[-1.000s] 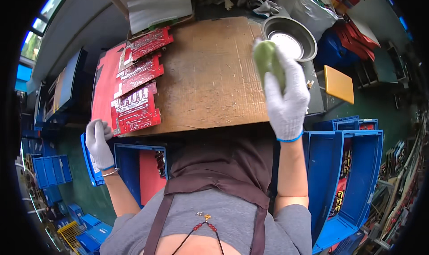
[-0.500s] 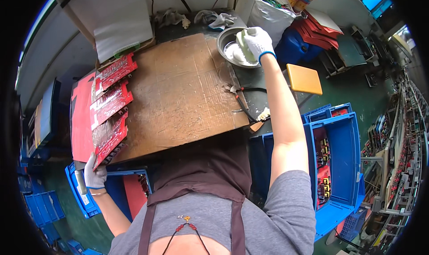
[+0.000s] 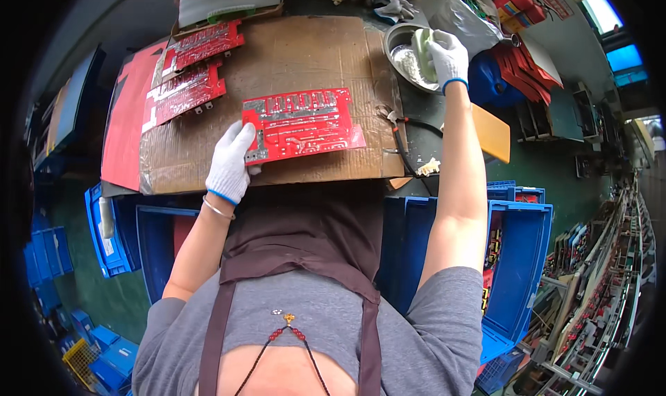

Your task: Snip excess component leads and clean the surface of printed circuit boards.

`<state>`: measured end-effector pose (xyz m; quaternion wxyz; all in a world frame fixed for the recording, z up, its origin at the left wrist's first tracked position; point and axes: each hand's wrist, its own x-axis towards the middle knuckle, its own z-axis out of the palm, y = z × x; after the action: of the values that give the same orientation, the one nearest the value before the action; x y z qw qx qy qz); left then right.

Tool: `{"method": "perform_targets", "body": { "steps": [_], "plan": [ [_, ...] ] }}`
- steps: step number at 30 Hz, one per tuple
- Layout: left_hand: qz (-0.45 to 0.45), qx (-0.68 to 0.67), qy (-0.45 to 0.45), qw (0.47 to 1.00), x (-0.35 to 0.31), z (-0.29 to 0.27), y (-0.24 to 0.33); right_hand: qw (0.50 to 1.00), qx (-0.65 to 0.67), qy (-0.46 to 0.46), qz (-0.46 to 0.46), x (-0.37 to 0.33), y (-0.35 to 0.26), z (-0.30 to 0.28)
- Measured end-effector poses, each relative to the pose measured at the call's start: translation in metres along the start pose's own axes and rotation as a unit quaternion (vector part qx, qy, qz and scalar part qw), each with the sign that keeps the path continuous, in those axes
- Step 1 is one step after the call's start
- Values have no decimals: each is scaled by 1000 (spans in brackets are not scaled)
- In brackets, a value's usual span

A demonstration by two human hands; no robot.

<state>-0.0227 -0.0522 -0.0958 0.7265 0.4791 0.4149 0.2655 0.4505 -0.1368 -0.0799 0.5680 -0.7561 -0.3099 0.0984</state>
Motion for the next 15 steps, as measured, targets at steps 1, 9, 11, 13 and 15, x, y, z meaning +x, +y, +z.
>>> {"method": "perform_targets", "body": {
  "steps": [1,9,11,13,15],
  "plan": [
    [-4,11,8,1000,-1,0,0,1000,24,12,-1,-5,-5,3],
    [-48,16,-69,996,-24,-21,-1,999,-35,-7,-41,-86,-86,20],
    [-40,-46,-61,996,-28,-9,-7,997,0,-79,-23,-156,-120,56],
    [-23,-122,-58,991,-29,1,-12,970,-42,-213,-106,-219,-116,111],
    [-18,-135,-63,989,-26,1,-20,933,-123,-226,-253,-252,-139,160]
  ]
}}
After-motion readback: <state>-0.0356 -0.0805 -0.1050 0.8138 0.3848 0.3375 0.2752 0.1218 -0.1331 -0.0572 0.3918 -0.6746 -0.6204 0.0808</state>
